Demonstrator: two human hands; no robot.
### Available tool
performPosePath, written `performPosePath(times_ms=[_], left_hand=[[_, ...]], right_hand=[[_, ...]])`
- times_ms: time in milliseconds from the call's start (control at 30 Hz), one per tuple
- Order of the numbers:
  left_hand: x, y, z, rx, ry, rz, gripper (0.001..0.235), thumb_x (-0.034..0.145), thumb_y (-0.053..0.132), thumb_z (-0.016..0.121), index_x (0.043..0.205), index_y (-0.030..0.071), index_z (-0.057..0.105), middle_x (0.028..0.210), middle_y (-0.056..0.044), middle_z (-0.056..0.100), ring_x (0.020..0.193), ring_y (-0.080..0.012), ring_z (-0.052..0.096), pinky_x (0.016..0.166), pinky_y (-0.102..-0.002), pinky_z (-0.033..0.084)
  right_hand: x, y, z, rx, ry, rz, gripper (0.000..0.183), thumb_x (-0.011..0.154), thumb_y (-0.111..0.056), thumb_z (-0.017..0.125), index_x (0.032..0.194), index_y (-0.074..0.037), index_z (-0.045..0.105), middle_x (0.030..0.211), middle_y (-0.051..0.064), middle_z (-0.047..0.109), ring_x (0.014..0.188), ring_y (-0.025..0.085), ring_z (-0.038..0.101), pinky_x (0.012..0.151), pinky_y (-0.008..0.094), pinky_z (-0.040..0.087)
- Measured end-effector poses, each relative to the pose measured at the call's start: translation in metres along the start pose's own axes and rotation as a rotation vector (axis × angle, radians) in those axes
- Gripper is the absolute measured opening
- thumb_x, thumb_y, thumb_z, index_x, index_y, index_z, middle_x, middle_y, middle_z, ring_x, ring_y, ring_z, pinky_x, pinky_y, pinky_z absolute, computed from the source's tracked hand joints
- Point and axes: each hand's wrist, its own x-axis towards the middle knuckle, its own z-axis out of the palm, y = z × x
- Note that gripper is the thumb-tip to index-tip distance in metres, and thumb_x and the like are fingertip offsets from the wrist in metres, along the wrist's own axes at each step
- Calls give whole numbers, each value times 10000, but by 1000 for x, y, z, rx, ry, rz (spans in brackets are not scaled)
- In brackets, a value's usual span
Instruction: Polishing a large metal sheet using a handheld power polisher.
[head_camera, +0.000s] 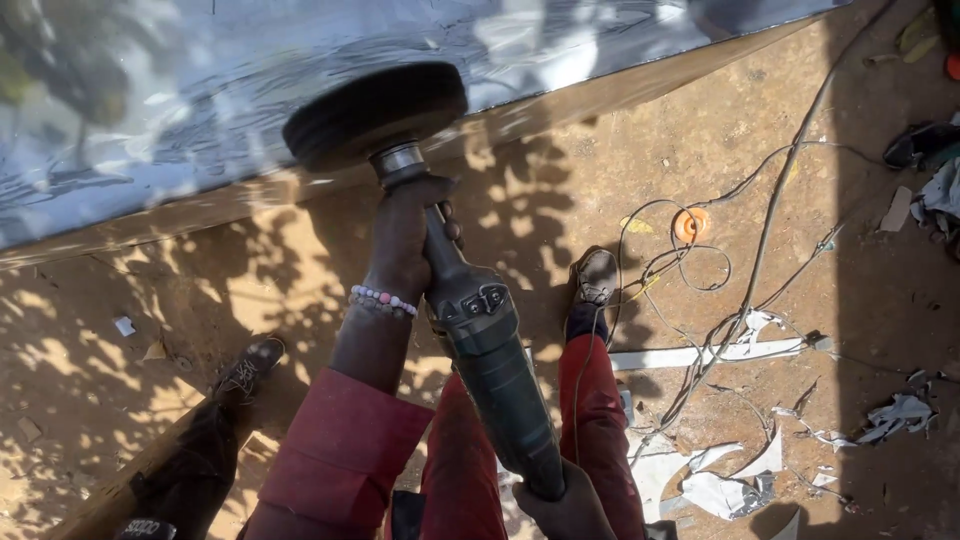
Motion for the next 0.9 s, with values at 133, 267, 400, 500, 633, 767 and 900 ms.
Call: performPosePath(times_ms=[133,267,400,500,633,767,900], left_hand=[[-11,-4,6,36,-23,48,181,883,133,912,922,80,743,738,-77,651,547,-223,612,528,-427,516],[-5,12,-32,46,45,33,135,898,164,874,981,101,787,766,-45,646,561,-200,591,533,-409,495],[0,21,-58,-19,106,56,133,936,108,828,1060,126,786,758,-44,620,559,-166,554,567,-382,489],[5,12,-52,-10,89,51,127,914,126,840,1029,128,785,743,-38,622,552,-172,566,553,-376,479],[3,0,-19,24,-27,63,205,919,125,919,882,104,719,720,-63,658,543,-209,626,513,-413,516],[-3,0,-20,24,-40,61,145,935,120,910,961,93,770,734,-63,666,548,-204,616,512,-415,523],[-7,16,-50,20,79,25,136,939,159,873,941,105,748,764,-49,651,569,-191,597,540,-428,514]], right_hand=[[3,14,2,14,23,-33,197,901,-117,1054,880,-37,876,722,26,712,718,125,611,698,342,562],[8,-3,25,-110,-21,-40,128,872,-176,988,891,-119,875,787,-24,720,776,101,610,748,326,549],[6,-22,35,-134,-148,-72,211,880,-261,1004,1049,-155,937,873,-24,798,875,107,679,850,323,572],[7,-15,29,-115,-145,-51,201,883,-255,1013,1028,-141,933,880,-21,799,876,110,684,844,337,559],[14,14,18,-19,6,-76,157,869,-119,942,823,-108,793,730,-10,635,736,122,553,722,348,513],[14,14,17,-36,8,-59,230,883,-179,983,827,-103,773,733,-2,621,737,130,548,732,364,517],[12,-13,34,-89,-117,6,237,865,-248,1010,1065,-128,966,909,-31,824,893,99,721,835,324,584]])
